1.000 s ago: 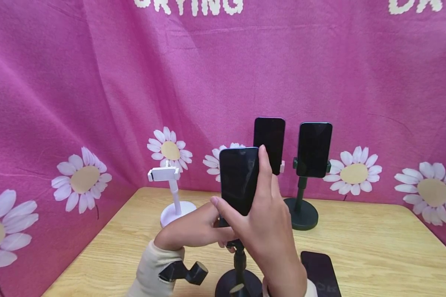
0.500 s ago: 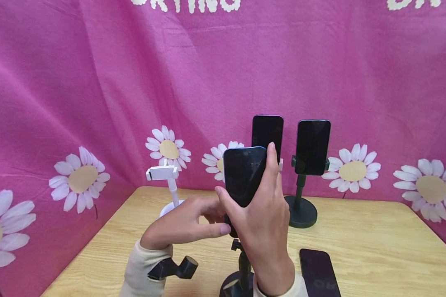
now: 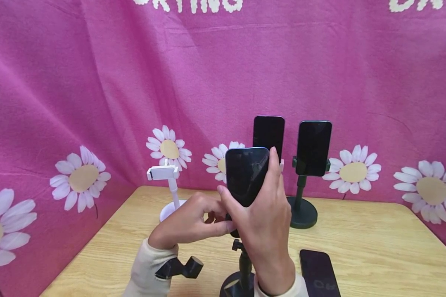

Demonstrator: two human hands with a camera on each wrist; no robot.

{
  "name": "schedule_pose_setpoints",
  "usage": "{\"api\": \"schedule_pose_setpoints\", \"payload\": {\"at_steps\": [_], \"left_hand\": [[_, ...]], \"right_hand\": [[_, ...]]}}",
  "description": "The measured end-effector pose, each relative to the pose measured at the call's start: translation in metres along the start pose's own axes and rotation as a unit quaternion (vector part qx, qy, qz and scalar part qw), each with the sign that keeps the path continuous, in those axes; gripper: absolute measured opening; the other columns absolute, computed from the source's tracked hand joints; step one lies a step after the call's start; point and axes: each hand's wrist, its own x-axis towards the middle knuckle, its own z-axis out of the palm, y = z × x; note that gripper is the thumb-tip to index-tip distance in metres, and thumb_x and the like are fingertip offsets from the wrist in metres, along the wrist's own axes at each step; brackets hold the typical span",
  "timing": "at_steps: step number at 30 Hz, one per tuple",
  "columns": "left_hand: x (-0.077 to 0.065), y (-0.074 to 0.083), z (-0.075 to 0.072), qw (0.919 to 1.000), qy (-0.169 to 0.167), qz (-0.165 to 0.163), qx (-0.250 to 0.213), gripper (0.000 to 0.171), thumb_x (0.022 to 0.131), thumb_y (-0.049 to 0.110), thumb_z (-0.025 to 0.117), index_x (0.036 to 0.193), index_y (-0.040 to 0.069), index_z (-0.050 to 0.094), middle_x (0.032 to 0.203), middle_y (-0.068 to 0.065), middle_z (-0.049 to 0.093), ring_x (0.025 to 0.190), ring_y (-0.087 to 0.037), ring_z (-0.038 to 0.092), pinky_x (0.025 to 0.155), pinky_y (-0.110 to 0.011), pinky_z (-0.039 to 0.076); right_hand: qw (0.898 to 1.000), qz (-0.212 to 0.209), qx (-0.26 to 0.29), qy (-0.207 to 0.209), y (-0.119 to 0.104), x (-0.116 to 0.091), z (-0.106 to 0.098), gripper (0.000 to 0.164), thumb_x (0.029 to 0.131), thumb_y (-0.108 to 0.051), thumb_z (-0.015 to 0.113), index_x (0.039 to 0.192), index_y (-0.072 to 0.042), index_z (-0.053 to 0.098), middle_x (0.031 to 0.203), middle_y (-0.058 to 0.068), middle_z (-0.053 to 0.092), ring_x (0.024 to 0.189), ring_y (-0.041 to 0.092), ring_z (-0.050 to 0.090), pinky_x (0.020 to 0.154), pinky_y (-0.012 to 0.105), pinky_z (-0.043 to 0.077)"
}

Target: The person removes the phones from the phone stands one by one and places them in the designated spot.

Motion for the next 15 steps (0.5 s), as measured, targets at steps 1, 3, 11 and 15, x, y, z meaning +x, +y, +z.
{"api": "schedule_pose_setpoints", "payload": {"at_steps": [1, 3, 11, 15], "left_hand": [[0.0, -0.001, 0.001, 1.0, 0.002, 0.004, -0.007, 0.018, 0.089, 0.023, 0.069, 0.072, 0.018, 0.065, 0.061, 0.011, 0.047, 0.058, 0.002, 0.043, 0.052, -0.015, 0.039], [0.001, -0.004, 0.001, 0.9997, 0.005, 0.011, -0.022, 0.02, 0.089, 0.021, 0.069, 0.07, 0.017, 0.063, 0.059, 0.01, 0.045, 0.057, 0.001, 0.042, 0.052, -0.015, 0.038], [0.001, -0.015, 0.005, 0.9966, 0.019, 0.019, -0.078, 0.032, 0.087, 0.017, 0.069, 0.06, 0.015, 0.052, 0.057, 0.008, 0.042, 0.058, -0.003, 0.042, 0.053, -0.019, 0.037], [0.0, -0.021, 0.006, 0.9943, 0.024, 0.02, -0.102, 0.029, 0.086, 0.013, 0.069, 0.062, 0.013, 0.053, 0.057, 0.005, 0.044, 0.057, -0.004, 0.042, 0.052, -0.019, 0.037]], "right_hand": [[1.0, -0.002, 0.001, 0.002, 0.0, 0.0, 0.0, 0.106, 0.069, -0.035, 0.086, 0.152, -0.012, 0.026, 0.137, 0.014, 0.051, 0.101, 0.029, 0.056, 0.076, 0.045, 0.047], [1.0, -0.007, 0.005, 0.005, 0.001, 0.0, 0.001, 0.106, 0.068, -0.035, 0.086, 0.152, -0.012, 0.026, 0.134, 0.014, 0.053, 0.099, 0.028, 0.057, 0.075, 0.043, 0.045], [0.999, -0.034, 0.009, 0.015, 0.003, 0.001, 0.004, 0.105, 0.068, -0.031, 0.087, 0.152, -0.008, 0.027, 0.126, 0.016, 0.056, 0.094, 0.026, 0.056, 0.069, 0.042, 0.046], [0.998, -0.049, 0.018, 0.022, 0.003, 0.001, 0.005, 0.106, 0.066, -0.027, 0.088, 0.151, -0.008, 0.028, 0.117, 0.018, 0.059, 0.088, 0.025, 0.055, 0.065, 0.041, 0.045]]}}
